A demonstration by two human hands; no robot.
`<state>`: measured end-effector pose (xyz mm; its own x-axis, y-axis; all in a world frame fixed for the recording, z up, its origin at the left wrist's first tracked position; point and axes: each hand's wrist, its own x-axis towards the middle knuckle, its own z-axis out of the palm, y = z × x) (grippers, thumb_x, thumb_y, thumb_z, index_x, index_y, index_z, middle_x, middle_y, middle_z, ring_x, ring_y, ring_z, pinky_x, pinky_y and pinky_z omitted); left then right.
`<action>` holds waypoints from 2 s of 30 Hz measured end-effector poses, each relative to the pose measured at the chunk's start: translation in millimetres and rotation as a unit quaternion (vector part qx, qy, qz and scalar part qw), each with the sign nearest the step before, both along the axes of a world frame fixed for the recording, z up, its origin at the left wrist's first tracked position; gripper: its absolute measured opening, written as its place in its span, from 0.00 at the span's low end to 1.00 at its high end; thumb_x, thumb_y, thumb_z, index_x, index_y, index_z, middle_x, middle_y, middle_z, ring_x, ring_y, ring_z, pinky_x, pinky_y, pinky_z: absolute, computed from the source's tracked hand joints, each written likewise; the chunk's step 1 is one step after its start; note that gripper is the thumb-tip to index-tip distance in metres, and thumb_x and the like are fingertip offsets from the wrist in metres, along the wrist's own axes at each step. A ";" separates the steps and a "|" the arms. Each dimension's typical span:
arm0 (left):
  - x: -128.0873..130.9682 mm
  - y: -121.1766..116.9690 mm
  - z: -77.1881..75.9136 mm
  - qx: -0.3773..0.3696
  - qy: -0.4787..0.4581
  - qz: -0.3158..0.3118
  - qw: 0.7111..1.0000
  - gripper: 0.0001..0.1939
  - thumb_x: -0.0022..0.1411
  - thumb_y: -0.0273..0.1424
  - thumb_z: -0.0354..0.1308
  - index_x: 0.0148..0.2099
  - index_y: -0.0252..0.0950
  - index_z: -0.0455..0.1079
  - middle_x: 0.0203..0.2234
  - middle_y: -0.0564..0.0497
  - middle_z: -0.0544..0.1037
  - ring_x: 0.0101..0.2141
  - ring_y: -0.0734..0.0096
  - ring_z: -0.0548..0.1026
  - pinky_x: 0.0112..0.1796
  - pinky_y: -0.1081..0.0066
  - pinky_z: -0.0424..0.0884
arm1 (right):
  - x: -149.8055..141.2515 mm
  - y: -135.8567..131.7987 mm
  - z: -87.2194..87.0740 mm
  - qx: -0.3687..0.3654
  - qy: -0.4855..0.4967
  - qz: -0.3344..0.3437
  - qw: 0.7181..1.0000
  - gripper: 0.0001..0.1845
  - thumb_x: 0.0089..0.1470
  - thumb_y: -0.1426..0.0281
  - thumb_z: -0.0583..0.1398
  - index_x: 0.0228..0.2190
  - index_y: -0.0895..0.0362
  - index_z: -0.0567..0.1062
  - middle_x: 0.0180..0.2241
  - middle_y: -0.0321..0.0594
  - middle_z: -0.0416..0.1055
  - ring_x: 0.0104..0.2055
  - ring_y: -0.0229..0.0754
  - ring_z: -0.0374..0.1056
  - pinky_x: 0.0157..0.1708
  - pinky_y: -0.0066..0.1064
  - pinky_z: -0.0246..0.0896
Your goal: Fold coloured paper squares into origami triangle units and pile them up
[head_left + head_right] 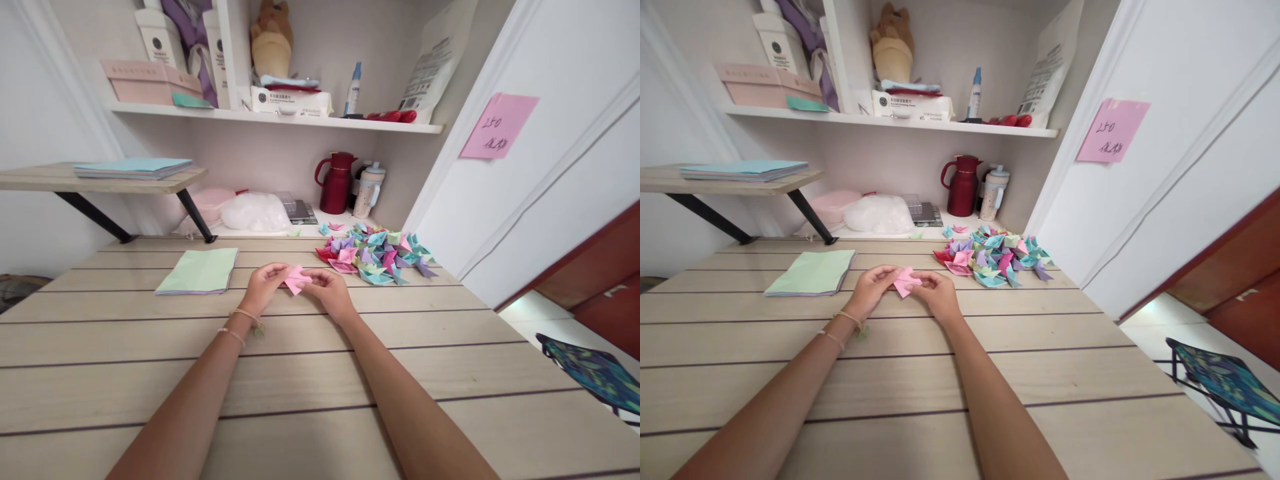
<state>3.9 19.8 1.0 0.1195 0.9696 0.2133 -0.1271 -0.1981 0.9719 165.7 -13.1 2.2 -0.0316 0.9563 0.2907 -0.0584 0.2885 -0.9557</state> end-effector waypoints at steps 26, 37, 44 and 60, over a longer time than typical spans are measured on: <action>0.8 -4.0 4.4 -0.010 0.013 -0.033 0.999 0.17 0.45 0.34 0.64 0.37 0.32 0.71 0.24 0.49 0.78 0.27 0.71 0.75 0.33 0.72 0.70 | 4.8 7.9 -9.8 0.045 -0.063 -0.034 0.996 0.15 0.46 0.64 0.60 0.38 0.56 0.76 0.36 0.42 0.74 0.35 0.42 0.69 0.34 0.33 0.64; 4.0 -5.1 -1.0 0.027 0.043 -0.042 0.998 0.20 0.38 0.29 0.67 0.37 0.30 0.71 0.33 0.44 0.78 0.35 0.65 0.75 0.41 0.65 0.69 | 1.4 2.2 -4.4 0.049 -0.046 0.010 0.998 0.20 0.41 0.66 0.64 0.40 0.57 0.74 0.37 0.43 0.74 0.36 0.43 0.69 0.36 0.33 0.64; 1.8 -2.3 -3.5 0.092 0.099 0.018 0.991 0.13 0.38 0.33 0.67 0.30 0.33 0.73 0.29 0.47 0.77 0.32 0.66 0.74 0.37 0.67 0.70 | 1.9 3.4 -7.8 0.112 -0.176 -0.093 0.974 0.13 0.45 0.66 0.62 0.35 0.55 0.77 0.33 0.44 0.72 0.36 0.43 0.67 0.34 0.33 0.63; 2.8 -3.8 3.2 0.019 0.100 -0.017 0.995 0.14 0.46 0.40 0.61 0.28 0.33 0.73 0.20 0.52 0.75 0.23 0.74 0.71 0.29 0.74 0.67 | -0.9 -1.9 2.5 0.016 -0.073 -0.019 0.997 0.15 0.49 0.62 0.56 0.21 0.58 0.75 0.23 0.37 0.73 0.29 0.42 0.70 0.30 0.29 0.64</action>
